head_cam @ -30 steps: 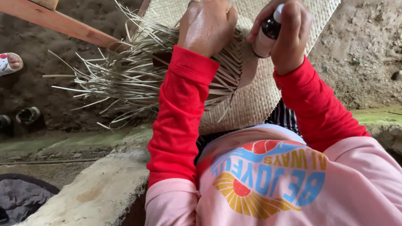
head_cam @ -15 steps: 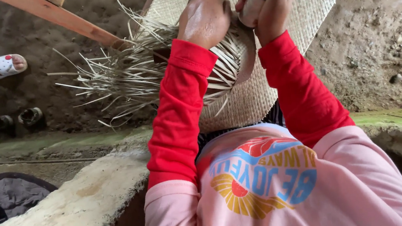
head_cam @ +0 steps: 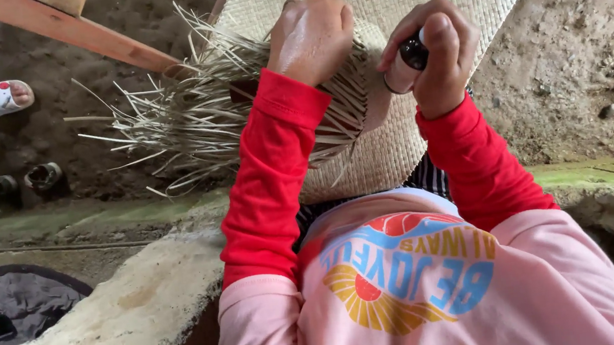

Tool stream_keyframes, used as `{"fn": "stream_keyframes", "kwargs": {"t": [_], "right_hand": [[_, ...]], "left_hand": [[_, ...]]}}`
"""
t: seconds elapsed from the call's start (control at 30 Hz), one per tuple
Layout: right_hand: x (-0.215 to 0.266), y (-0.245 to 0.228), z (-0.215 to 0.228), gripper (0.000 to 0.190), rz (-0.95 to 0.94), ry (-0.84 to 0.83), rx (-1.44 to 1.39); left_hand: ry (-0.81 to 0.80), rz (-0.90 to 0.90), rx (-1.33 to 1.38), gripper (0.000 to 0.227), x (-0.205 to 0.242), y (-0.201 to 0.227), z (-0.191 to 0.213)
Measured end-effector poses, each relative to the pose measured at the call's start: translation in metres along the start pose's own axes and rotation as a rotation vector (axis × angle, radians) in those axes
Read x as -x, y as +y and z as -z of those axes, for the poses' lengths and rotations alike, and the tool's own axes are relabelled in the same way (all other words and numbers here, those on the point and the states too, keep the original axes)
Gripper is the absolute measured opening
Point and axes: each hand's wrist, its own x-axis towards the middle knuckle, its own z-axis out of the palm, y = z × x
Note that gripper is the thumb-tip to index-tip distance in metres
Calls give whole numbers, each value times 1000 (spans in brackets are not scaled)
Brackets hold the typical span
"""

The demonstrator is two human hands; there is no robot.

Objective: Smoothing and shaping the straw fibers of a handmade hat using a liquid substance and hand pressure.

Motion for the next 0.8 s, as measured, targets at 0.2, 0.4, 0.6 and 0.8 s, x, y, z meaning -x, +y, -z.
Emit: {"fn": "stream_keyframes", "kwargs": {"t": [0.2,0.4,0.6,0.8], "right_hand": [[-17,11,-3,52,-106,15,-48],[-33,30,-13,59,-92,45,-115],[-33,40,-4,55,-279,203,-291],[9,8,9,49,93,16,-166]], "left_hand": [[-39,-3,-13,32,-2,6,7],[-44,37,-21,23,-2,9,19],[-218,162,140,28,-4,11,25],[-73,2,9,41,-5,-6,-2]]}}
